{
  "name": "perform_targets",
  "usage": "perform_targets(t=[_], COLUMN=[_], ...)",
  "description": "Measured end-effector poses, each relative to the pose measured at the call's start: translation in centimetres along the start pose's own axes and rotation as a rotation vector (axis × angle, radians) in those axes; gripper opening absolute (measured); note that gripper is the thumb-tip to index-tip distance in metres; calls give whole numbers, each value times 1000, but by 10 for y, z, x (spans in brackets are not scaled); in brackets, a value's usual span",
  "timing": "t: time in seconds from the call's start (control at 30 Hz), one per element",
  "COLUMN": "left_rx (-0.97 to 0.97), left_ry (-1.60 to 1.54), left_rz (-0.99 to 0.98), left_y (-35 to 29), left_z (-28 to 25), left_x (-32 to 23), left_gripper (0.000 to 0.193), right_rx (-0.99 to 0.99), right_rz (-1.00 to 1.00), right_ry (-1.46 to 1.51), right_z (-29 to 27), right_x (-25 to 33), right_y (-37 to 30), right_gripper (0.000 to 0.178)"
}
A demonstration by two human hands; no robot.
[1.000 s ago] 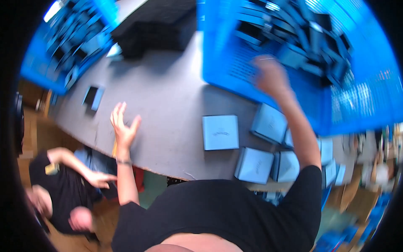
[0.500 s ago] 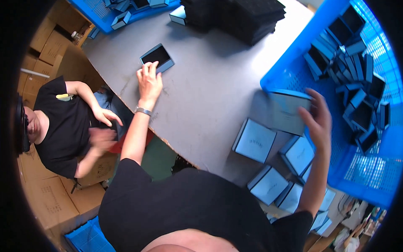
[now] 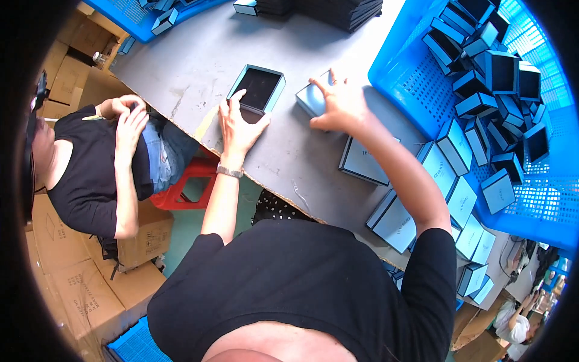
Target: Assembling and packaging small blue jewelry boxes into larger groups for distribution.
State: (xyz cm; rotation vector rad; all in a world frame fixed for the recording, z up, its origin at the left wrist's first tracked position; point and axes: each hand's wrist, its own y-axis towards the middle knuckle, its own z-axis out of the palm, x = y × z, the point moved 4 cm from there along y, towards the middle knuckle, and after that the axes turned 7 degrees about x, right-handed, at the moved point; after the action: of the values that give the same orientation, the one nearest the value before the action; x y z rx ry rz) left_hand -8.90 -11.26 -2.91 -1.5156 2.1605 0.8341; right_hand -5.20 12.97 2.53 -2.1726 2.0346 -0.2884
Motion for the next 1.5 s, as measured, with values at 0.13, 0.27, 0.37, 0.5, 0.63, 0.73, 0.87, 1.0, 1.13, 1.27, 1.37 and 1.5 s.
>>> perform_targets(t=[0.13, 0.27, 0.37, 0.5, 0.63, 0.73, 0.87, 1.0, 1.13, 1.27, 1.37, 1.5], left_rx=[-25, 118, 79, 116, 231, 259, 537, 483, 501, 585, 516, 198], left_ry=[-1, -187, -182, -149, 26, 14, -236, -207, -308, -316, -394, -447], left_rz=[203, 147, 126, 95, 137, 293, 308, 563, 574, 583, 353, 50], left_y=[-1, -14, -15, -19, -18, -19, -10, -50, -42, -25, -5, 4], left_z=[16, 31, 30, 26, 34, 19, 29, 61, 79, 70, 56, 20], left_x=[-26, -55, -51, -49, -54, -62, -70, -111, -152, -141, -96, -24], left_gripper=[105, 136, 146, 149, 152, 141, 98, 76, 73, 66, 57, 41], right_rx=[-177, -216, -270, -322, -385, -342, -259, -437, -779, -305, -559, -856], right_rz=[-129, -288, -310, -224, -244, -274, -355, -166, 659, 870, 625, 229], right_ry=[619, 483, 111, 79, 157, 128, 253, 149, -313, -401, -495, -230], right_z=[-10, -12, -13, 3, 25, 16, 23, 2, -29, -14, -39, -56], right_x=[-56, -4, 44, 59, 41, 39, -6, -80, -234, -298, -300, -181], right_y=[36, 52, 27, 6, 8, 4, -31, -104, -124, -114, -114, -117], right_gripper=[90, 78, 71, 75, 76, 74, 47, 47, 73, 64, 37, 24])
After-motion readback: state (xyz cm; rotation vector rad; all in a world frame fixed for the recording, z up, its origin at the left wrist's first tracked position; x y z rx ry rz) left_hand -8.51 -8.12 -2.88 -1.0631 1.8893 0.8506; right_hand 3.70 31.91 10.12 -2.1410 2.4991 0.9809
